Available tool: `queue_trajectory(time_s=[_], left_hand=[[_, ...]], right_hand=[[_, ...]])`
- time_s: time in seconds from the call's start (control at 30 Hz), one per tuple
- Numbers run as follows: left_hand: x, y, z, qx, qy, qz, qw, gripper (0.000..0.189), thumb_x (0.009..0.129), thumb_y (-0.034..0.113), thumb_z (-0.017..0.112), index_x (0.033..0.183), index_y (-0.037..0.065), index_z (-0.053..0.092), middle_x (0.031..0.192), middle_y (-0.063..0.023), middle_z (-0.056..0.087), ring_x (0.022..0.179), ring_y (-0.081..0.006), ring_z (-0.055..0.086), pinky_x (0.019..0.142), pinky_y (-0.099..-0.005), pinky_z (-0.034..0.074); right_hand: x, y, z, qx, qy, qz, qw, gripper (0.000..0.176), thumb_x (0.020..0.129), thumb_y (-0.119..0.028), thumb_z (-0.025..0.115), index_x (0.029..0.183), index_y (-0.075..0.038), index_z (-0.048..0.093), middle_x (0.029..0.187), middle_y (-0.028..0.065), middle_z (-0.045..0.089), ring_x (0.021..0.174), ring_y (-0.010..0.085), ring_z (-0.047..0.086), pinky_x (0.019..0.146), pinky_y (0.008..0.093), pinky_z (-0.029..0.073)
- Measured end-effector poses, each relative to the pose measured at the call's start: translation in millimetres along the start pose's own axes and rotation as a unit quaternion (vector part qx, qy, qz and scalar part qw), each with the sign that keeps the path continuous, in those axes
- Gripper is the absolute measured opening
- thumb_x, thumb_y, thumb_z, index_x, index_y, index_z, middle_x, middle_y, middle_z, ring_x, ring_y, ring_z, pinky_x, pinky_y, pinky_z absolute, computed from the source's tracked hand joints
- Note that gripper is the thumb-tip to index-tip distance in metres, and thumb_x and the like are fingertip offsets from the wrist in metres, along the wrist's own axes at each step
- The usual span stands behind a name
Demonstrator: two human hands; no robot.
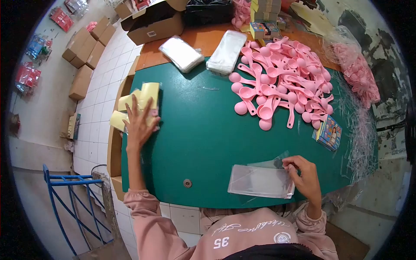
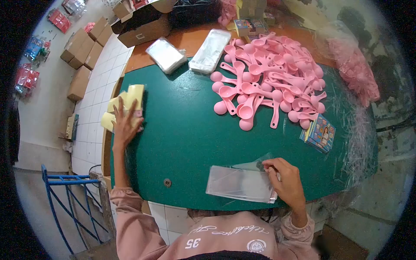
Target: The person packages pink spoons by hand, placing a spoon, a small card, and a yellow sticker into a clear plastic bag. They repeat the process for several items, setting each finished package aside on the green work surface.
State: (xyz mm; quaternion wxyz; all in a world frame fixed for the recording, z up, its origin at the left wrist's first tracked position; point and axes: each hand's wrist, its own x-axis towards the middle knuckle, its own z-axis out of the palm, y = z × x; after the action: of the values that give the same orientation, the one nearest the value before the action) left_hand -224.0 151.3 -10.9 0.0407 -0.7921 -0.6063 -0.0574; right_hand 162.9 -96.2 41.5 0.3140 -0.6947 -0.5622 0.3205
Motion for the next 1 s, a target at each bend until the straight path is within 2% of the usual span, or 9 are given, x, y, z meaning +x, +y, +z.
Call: queue_trajectory(time_s=[0.1,0.2,0.27,0.33,0.4,0.47,0.6,0.77,1.0], left_hand=[[18,-42,10,-0.023,0.037,0.018,0.999,0.059,0.08,0.038,0.059,0.134,0.031,0.036,0.148,-0.0101,0.004,0.129,-0.0418,0.02,0.101,-0.049,0.03],[34,-91,24,-0.07,0.058,0.015,0.996,0.057,0.081,0.048,0.054,0.133,0.035,0.036,0.147,-0.012,0.005,0.129,-0.0444,0.018,0.099,-0.0566,0.027],[38,-107,22,0.143,0.014,-0.087,0.986,0.055,0.082,0.049,0.052,0.132,0.03,0.039,0.145,-0.0166,0.008,0.127,-0.0443,0.022,0.101,-0.0476,0.03],[25,-89,-9,0.157,0.034,-0.129,0.979,0.055,0.082,0.048,0.053,0.131,0.024,0.042,0.143,-0.0192,0.015,0.126,-0.0431,0.026,0.099,-0.0444,0.033],[0,-82,-26,-0.116,0.132,-0.145,0.974,0.054,0.082,0.041,0.057,0.123,0.009,0.047,0.129,-0.0217,0.036,0.116,-0.0384,0.04,0.088,-0.0427,0.041],[-32,-52,-36,-0.106,0.023,-0.23,0.967,0.045,0.083,0.032,0.057,0.114,0.0,0.05,0.107,-0.0194,0.049,0.1,-0.0334,0.049,0.078,-0.0412,0.043],[-111,11,-11,-0.045,0.133,-0.07,0.988,0.024,0.086,0.01,0.053,0.108,0.002,0.054,0.097,-0.0148,0.053,0.082,-0.0289,0.057,0.072,-0.0385,0.046],[-117,49,-6,-0.17,0.156,-0.159,0.96,0.027,0.082,0.0,0.054,0.109,0.003,0.053,0.09,-0.0114,0.057,0.076,-0.0181,0.059,0.067,-0.0287,0.049],[-110,188,-38,-0.703,-0.15,-0.049,0.693,0.041,0.077,-0.006,0.06,0.115,0.002,0.047,0.089,-0.0092,0.061,0.081,-0.0109,0.058,0.07,-0.0226,0.049]], right_hand=[[0,2,1,-0.01,0.013,-0.021,1.0,0.019,0.076,0.007,0.048,0.091,0.006,0.059,0.08,0.013,0.061,0.07,0.0178,0.061,0.065,0.0261,0.048],[0,1,0,-0.004,0.011,-0.021,1.0,0.021,0.074,0.01,0.047,0.091,0.005,0.059,0.08,0.0125,0.061,0.071,0.0179,0.061,0.066,0.0257,0.048],[0,1,-2,-0.002,0.018,-0.02,1.0,0.022,0.074,0.01,0.048,0.092,0.004,0.059,0.08,0.0137,0.061,0.072,0.0201,0.062,0.066,0.0271,0.047],[-1,2,-5,-0.001,0.026,-0.017,1.0,0.022,0.074,0.009,0.049,0.092,0.003,0.06,0.081,0.0148,0.06,0.073,0.0224,0.062,0.066,0.0284,0.047],[-2,4,-10,0.01,0.081,0.008,0.997,0.022,0.073,0.01,0.051,0.09,0.002,0.062,0.08,0.0136,0.061,0.073,0.0211,0.061,0.066,0.0274,0.047],[-2,7,-16,-0.005,0.102,0.006,0.995,0.021,0.072,0.009,0.052,0.089,0.001,0.062,0.08,0.0129,0.061,0.073,0.0204,0.061,0.067,0.0269,0.047],[1,10,-21,-0.02,0.135,-0.003,0.991,0.021,0.07,0.008,0.057,0.088,-0.001,0.064,0.081,0.0111,0.063,0.074,0.019,0.061,0.068,0.0259,0.046],[6,2,-9,0.029,0.121,-0.024,0.992,0.021,0.069,0.006,0.061,0.087,-0.001,0.065,0.083,0.0105,0.063,0.077,0.0187,0.06,0.068,0.027,0.047],[12,-23,44,0.125,0.036,-0.094,0.987,0.038,0.07,-0.002,0.067,0.107,-0.005,0.059,0.094,0.0092,0.063,0.08,0.019,0.061,0.069,0.0275,0.048]])
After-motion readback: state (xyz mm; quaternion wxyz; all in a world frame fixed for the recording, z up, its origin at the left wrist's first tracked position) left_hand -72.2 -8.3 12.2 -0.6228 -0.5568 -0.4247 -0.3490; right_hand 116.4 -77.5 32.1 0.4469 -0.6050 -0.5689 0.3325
